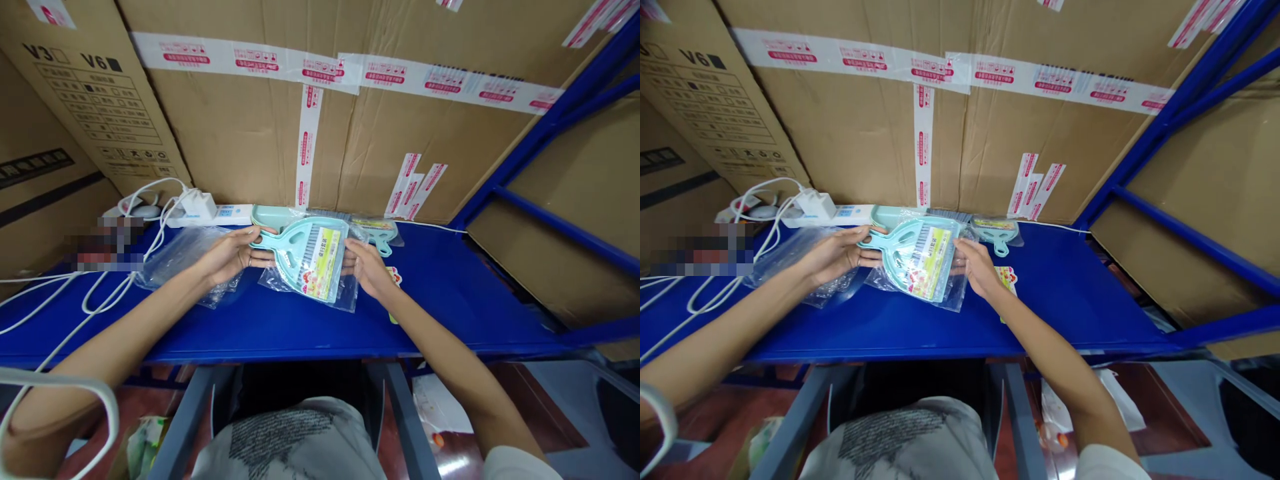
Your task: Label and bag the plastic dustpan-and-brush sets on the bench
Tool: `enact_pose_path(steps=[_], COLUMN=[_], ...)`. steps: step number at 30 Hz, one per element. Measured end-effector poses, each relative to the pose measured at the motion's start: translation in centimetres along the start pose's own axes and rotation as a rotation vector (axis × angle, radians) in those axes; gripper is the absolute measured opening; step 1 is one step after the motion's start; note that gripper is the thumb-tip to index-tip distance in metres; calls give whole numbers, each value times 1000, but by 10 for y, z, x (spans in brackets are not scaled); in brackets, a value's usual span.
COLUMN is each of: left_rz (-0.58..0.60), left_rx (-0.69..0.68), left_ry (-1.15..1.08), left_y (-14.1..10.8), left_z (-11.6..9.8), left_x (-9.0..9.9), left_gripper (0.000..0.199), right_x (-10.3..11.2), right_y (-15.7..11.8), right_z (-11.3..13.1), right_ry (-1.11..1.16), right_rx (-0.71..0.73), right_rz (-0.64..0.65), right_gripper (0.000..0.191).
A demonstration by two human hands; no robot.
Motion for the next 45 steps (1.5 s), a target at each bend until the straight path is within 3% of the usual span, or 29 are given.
enact_pose_path(steps=[10,13,19,25,33,41,45], left_rz=[2,-41,-70,-64,-73,-67,-64], left_rx=[-30,-55,-43,-50,-43,-45,-68], left_ry=[42,20,58,76,31,3,5], left_y=[2,1,-2,-1,-2,-1,-2], left_z=[-3,-4,1,5,4,9,7], left_x=[2,2,-6,-8,-8,-10,-10], left_gripper=[22,18,16,18,15,14,15], right_x=[2,-1,-12,-7,-11,-9,-13], right_y=[0,-4,-8,-6,-8,-10,-12], right_z=[13,17,0,-5,-1,-4,-3], right_ry=[-53,-68,-113,-88,-106,-99,-90], right_rx=[102,140,59,77,78,56,25], right_rz=[-7,1,58,-2,24,-8,36], right_gripper=[55,70,96,84,67,69,74])
Point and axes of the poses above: each hand's wrist, its own y-axis towards the middle knuckle, its own x-axis out of the back of the hand, z = x × y, the point moved 9 cm from there along y, towards the middle knuckle, and after that the axes turned 3 degrees about x, right-handed, at the moved point
